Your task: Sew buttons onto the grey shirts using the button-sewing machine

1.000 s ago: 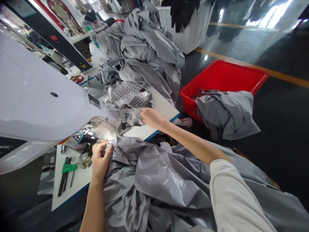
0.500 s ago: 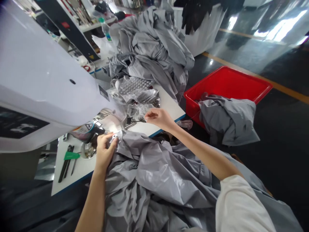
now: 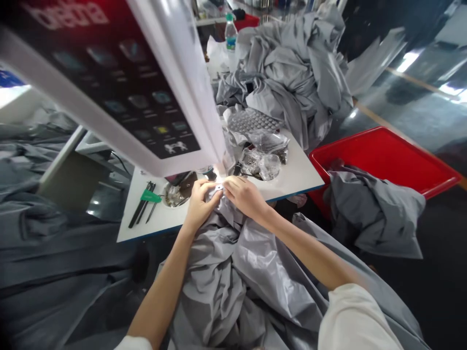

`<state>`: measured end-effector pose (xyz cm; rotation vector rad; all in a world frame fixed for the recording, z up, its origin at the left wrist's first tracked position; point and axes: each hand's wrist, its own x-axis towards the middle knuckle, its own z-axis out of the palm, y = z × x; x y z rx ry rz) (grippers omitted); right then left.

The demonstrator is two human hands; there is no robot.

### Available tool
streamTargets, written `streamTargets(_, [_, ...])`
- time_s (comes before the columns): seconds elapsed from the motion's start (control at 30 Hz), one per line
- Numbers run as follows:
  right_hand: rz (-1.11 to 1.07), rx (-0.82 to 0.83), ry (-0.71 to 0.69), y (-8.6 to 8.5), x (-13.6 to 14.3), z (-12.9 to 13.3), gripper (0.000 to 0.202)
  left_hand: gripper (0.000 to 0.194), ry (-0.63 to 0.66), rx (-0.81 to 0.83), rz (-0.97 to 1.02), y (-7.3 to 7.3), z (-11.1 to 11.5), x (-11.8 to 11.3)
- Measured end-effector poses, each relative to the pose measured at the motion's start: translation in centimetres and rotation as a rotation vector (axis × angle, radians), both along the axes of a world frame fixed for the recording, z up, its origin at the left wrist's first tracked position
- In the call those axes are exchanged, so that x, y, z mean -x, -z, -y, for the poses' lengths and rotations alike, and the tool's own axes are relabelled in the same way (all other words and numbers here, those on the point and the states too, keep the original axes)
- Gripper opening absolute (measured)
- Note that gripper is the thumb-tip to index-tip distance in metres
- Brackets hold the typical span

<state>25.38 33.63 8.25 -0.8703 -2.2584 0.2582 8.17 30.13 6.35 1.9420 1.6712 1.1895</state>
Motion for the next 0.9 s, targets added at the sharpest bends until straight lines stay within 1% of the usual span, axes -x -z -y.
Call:
streamTargets(0.13, [0.123, -0.069, 0.014, -0.5, 0.7, 0.1, 0.02, 0.021, -0.006, 0.007, 0.021, -0.3, 0.1, 0.0])
streamTargets(0.27, [0.221, -0.136, 0.007, -1.0, 0.6, 0.3, 0.022, 0.021, -0.01, 0.047, 0.025, -0.8, 0.3, 0.0])
streamTargets(0.47, [0.168, -0.136, -0.024, -0.8, 0.0, 0.7, 0.024, 0.023, -0.008, 0.045, 0.017, -0.9, 0.5, 0.1])
streamTargets(0.57, [0.066, -0.099, -0.009, -1.2, 0.2, 0.9, 0.022, 0.024, -0.011, 0.043, 0.012, -0.8, 0.5, 0.2])
streamTargets(0.7, [-0.118, 0.069, 0.102, -2.3, 1.1, 1.0, 0.015, 0.024, -0.015, 0.048, 0.012, -0.8, 0.5, 0.2])
streamTargets(0.8, [-0.141, 0.172, 0.101, -2.8, 1.7, 0.9, 0.012, 0.023, -0.013, 0.048, 0.012, -0.8, 0.5, 0.2])
streamTargets(0.9, [-0.141, 0.18, 0.074, -2.7, 1.7, 0.7, 0.01, 0.023, -0.008, 0.05, 0.013, -0.9, 0.5, 0.3])
